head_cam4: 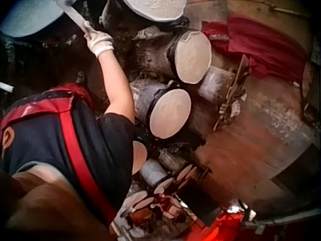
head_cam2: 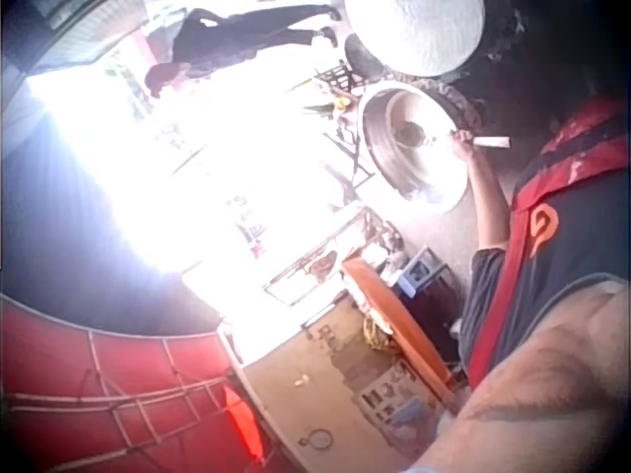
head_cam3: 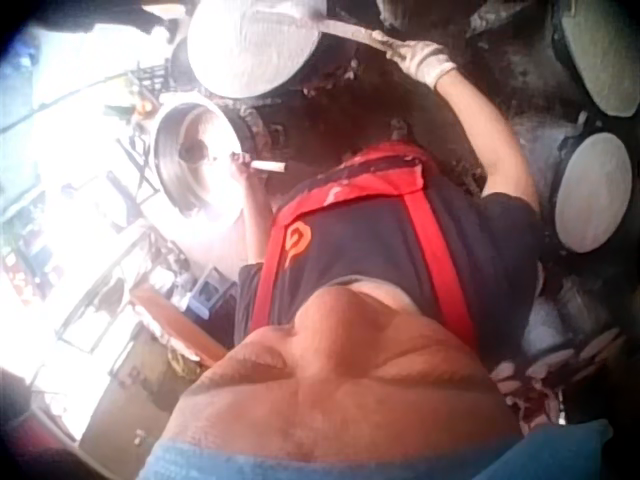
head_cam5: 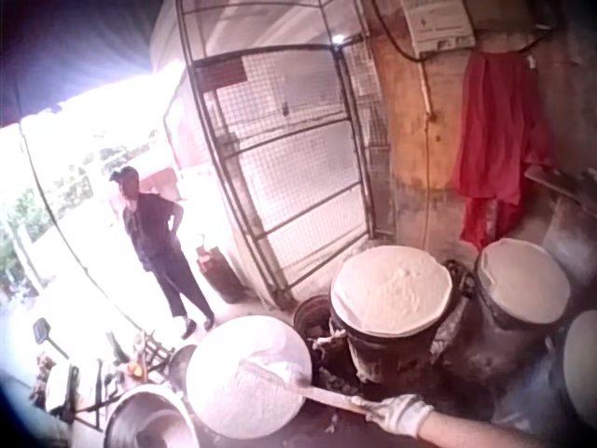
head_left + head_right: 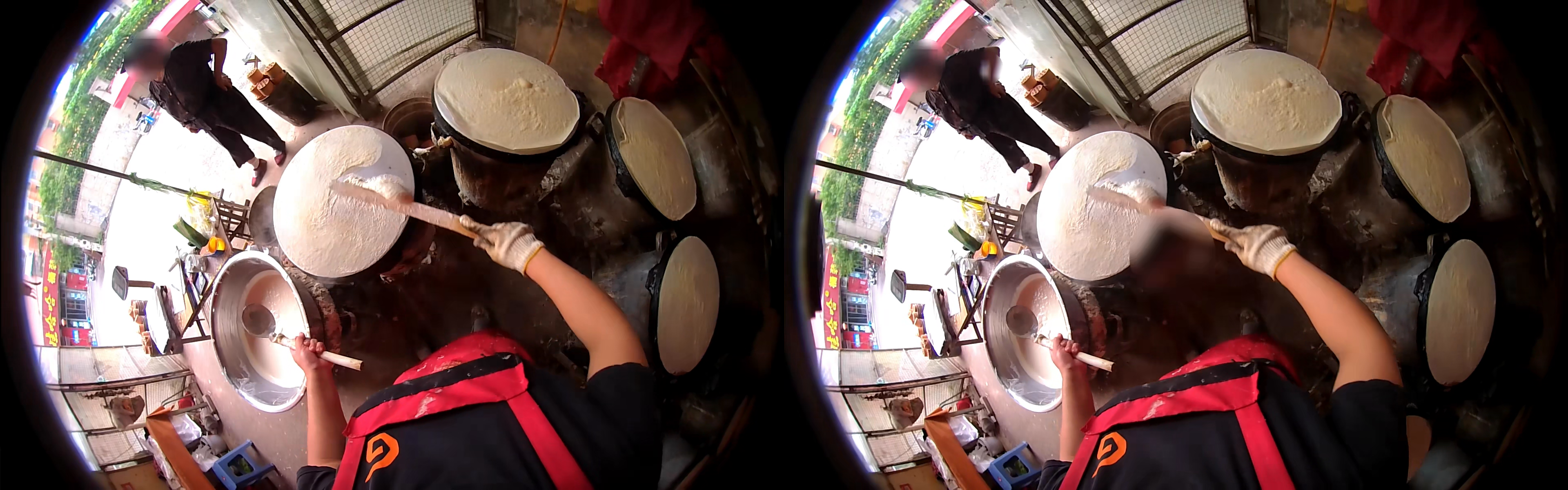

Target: The person scoops batter from a large metal bowl and pours it onto a hot, circular griddle. Using a long wooden stick, they spread the batter into a thin, round crepe. Once cooked, the person lifts the crepe and places it onto a stack of finished crepes. This process is repeated continuously throughout the video.

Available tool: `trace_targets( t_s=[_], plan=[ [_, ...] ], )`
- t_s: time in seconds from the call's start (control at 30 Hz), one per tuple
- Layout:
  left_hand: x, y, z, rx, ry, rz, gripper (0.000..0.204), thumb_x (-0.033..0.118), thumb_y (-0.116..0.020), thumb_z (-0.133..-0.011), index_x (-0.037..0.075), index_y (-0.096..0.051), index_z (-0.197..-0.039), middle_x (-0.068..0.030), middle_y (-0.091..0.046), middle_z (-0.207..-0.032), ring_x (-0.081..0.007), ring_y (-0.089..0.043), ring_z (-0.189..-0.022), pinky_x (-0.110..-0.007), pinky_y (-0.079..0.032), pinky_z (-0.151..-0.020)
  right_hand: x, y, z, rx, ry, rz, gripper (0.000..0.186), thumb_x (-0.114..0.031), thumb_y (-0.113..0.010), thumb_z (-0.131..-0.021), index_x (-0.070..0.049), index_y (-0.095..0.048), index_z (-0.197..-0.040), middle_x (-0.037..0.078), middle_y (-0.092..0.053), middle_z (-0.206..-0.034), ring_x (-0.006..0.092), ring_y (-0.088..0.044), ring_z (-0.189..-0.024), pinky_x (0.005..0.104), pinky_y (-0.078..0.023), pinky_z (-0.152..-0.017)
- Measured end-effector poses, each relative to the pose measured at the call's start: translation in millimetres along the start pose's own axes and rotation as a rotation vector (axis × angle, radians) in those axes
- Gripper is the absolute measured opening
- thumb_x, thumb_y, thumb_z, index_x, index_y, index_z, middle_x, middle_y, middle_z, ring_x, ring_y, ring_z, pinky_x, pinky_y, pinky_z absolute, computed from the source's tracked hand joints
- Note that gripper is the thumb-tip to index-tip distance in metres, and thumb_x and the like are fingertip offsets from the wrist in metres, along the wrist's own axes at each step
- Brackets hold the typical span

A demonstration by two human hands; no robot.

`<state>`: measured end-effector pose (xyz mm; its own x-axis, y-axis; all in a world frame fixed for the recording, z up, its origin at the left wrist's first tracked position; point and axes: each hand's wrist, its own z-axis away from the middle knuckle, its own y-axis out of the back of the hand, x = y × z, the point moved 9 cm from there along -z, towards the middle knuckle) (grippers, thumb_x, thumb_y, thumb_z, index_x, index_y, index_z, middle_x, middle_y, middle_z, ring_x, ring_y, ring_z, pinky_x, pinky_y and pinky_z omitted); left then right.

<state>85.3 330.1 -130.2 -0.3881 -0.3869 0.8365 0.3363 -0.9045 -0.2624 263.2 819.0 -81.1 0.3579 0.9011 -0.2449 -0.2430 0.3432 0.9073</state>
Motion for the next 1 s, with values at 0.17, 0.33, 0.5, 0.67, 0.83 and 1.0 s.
trace_targets(
  t_s=[0.17, 0.33, 0.5, 0.67, 0.83, 1.0],
  plan=[
    [-19, 8, -12, -0.023, 0.069, 0.055, 0.025, 0.011, -0.048, -0.091, 0.014, -0.036, -0.070, 0.0060, -0.031, -0.050, -0.0045, -0.027, -0.037, -0.021, -0.025, -0.032, -7, 29, -18, 0.106, 0.085, 0.022, 0.048, -0.047, -0.033, -0.094, -0.039, -0.024, -0.141, 0.011, -0.066, -0.099, 0.0319, -0.063, -0.089, 0.0435, -0.051, -0.074],
    [-14, -8, 19, -0.045, 0.018, -0.027, 0.022, 0.011, -0.050, -0.090, 0.015, -0.036, -0.074, 0.0054, -0.033, -0.052, -0.0050, -0.028, -0.036, -0.022, -0.025, -0.032, 30, 10, -40, -0.071, 0.053, 0.083, 0.053, -0.049, -0.032, -0.094, -0.042, -0.013, -0.143, 0.012, -0.062, -0.112, 0.0295, -0.062, -0.098, 0.0433, -0.049, -0.082],
    [-22, -13, 25, -0.069, -0.001, -0.055, 0.020, 0.010, -0.051, -0.089, 0.015, -0.034, -0.078, 0.0045, -0.035, -0.054, -0.0053, -0.031, -0.037, -0.022, -0.026, -0.033, -2, 56, -142, 0.085, -0.019, -0.315, 0.051, -0.040, -0.039, -0.094, -0.033, -0.025, -0.142, 0.016, -0.057, -0.121, 0.0364, -0.056, -0.106, 0.0472, -0.043, -0.092],
    [-21, -34, 39, -0.076, 0.015, -0.078, 0.016, 0.010, -0.052, -0.088, 0.015, -0.038, -0.086, 0.0036, -0.035, -0.053, -0.0063, -0.032, -0.035, -0.022, -0.026, -0.031, -44, 52, -197, 0.043, -0.054, -0.662, 0.049, -0.038, -0.049, -0.090, -0.025, -0.040, -0.136, 0.015, -0.055, -0.124, 0.0349, -0.052, -0.113, 0.0412, -0.042, -0.095],
    [-10, -51, 54, -0.097, 0.003, -0.114, 0.017, 0.009, -0.053, -0.087, 0.017, -0.039, -0.092, 0.0027, -0.036, -0.054, -0.0069, -0.032, -0.035, -0.023, -0.029, -0.030, -46, 24, -137, 0.088, -0.091, -1.251, 0.047, -0.033, -0.050, -0.090, -0.012, -0.046, -0.132, 0.013, -0.060, -0.116, 0.0296, -0.056, -0.109, 0.0384, -0.043, -0.094],
    [-9, -119, 67, -0.264, 0.085, -0.148, 0.016, 0.009, -0.052, -0.088, 0.016, -0.040, -0.094, 0.0027, -0.037, -0.054, -0.0070, -0.032, -0.034, -0.022, -0.028, -0.030, -87, -24, -87, 0.101, 0.140, -1.094, 0.039, -0.022, -0.048, -0.095, -0.015, -0.047, -0.133, -0.001, -0.059, -0.077, 0.0073, -0.050, -0.062, 0.0242, -0.043, -0.055]
  ],
)
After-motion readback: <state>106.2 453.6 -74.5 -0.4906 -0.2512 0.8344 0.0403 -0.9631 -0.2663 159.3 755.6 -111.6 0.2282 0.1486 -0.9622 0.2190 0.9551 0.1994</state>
